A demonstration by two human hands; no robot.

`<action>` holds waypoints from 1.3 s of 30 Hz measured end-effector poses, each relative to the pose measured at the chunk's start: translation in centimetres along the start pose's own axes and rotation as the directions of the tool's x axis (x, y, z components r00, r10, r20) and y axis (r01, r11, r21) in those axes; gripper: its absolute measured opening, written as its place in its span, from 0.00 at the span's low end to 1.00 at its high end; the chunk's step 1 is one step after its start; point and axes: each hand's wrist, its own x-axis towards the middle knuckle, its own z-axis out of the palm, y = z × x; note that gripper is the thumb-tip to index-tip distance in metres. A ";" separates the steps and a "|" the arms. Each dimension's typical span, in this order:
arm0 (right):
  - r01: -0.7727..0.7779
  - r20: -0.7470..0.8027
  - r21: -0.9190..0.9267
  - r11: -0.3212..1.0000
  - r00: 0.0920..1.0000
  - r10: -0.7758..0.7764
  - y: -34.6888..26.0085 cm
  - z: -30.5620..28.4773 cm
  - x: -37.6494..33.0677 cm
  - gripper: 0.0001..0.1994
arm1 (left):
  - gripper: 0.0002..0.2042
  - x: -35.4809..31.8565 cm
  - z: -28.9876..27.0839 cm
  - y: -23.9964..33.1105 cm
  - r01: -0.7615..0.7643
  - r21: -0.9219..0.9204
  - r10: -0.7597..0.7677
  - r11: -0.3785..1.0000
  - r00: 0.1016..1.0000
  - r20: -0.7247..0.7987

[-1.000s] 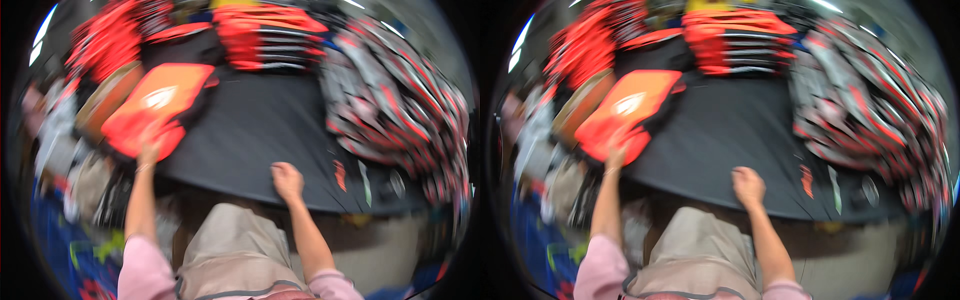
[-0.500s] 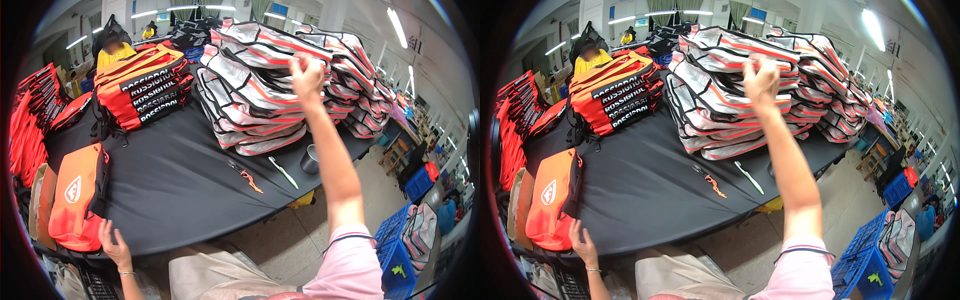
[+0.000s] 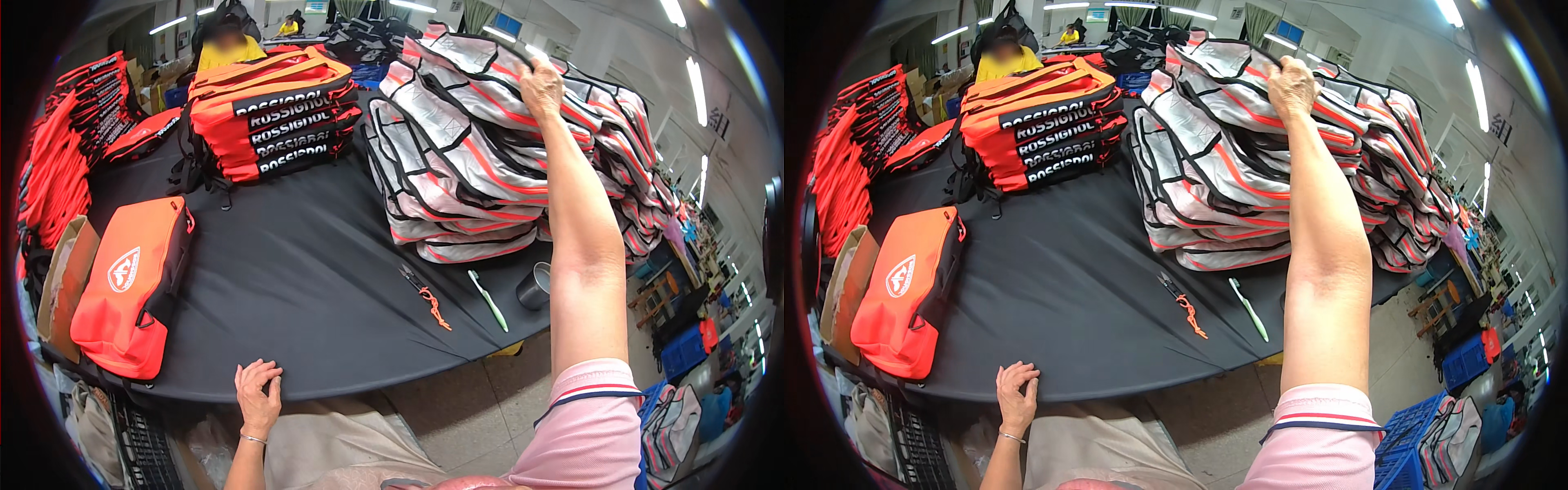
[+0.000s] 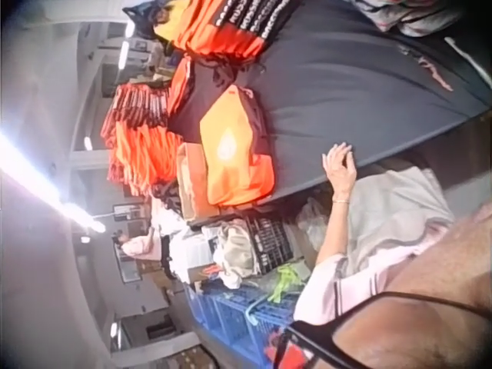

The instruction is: Inspecting and cleaning loose threads on backpacks in a factory setting.

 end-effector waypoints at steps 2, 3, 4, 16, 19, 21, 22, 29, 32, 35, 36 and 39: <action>-0.070 -0.152 0.084 0.994 0.985 0.083 -0.4 -0.7 0.2 0.17 | 0.06 0.3 -0.4 -0.2 0.032 -0.038 -0.032 0.999 0.999 0.008; -0.036 -0.251 0.076 0.996 0.966 0.054 -0.2 -1.0 0.7 0.16 | 0.06 0.3 -0.5 -0.2 0.036 -0.055 -0.033 0.998 0.999 0.040; -0.003 -0.349 0.065 0.998 0.937 0.025 0.0 -1.4 1.2 0.15 | 0.06 0.3 -0.5 -0.2 0.038 -0.072 -0.033 0.997 0.997 0.071; 0.093 -0.638 -0.050 0.994 0.763 -0.104 -2.8 -8.1 6.2 0.16 | 0.06 1.3 -0.5 0.5 0.090 -0.120 -0.075 0.989 0.989 0.127; 0.155 -0.683 -0.033 0.987 0.717 -0.135 -3.3 -11.1 6.6 0.14 | 0.06 1.4 -0.6 0.2 0.075 -0.135 -0.055 0.988 0.987 0.150; 0.318 -0.751 0.008 0.948 0.628 -0.204 -5.2 -15.4 6.1 0.11 | 0.07 1.5 -0.9 0.0 0.072 -0.130 -0.054 0.989 0.989 0.140; 0.316 -0.754 0.010 0.949 0.625 -0.200 -6.2 -17.2 5.4 0.11 | 0.08 1.6 -1.0 0.2 0.070 -0.124 -0.053 0.990 0.989 0.135; 0.621 -0.789 -0.130 0.773 0.408 -0.460 -15.4 -28.9 -6.7 0.04 | 0.17 6.8 -2.0 12.8 0.115 -0.802 0.030 0.586 0.986 0.164; 0.722 -0.778 -0.096 0.685 0.375 -0.504 -16.4 -29.8 -11.9 0.02 | 0.40 10.7 -3.6 19.0 0.355 -0.922 0.156 0.157 0.913 0.378; 0.806 -0.485 0.221 0.549 0.579 -0.655 -17.4 -29.6 -19.4 0.05 | 0.57 15.0 -5.5 19.9 0.528 -0.786 0.339 -0.323 0.840 0.424; 0.788 -0.176 0.297 0.539 0.600 -0.780 -18.2 -30.2 -22.3 0.06 | 0.55 15.2 -6.8 20.1 0.404 -0.791 0.408 -0.459 0.887 0.217; 0.919 -0.624 0.327 0.220 0.384 -0.680 -18.1 -24.2 -30.4 0.09 | 0.40 15.1 -7.5 17.2 0.248 -0.772 0.245 -0.585 0.962 0.123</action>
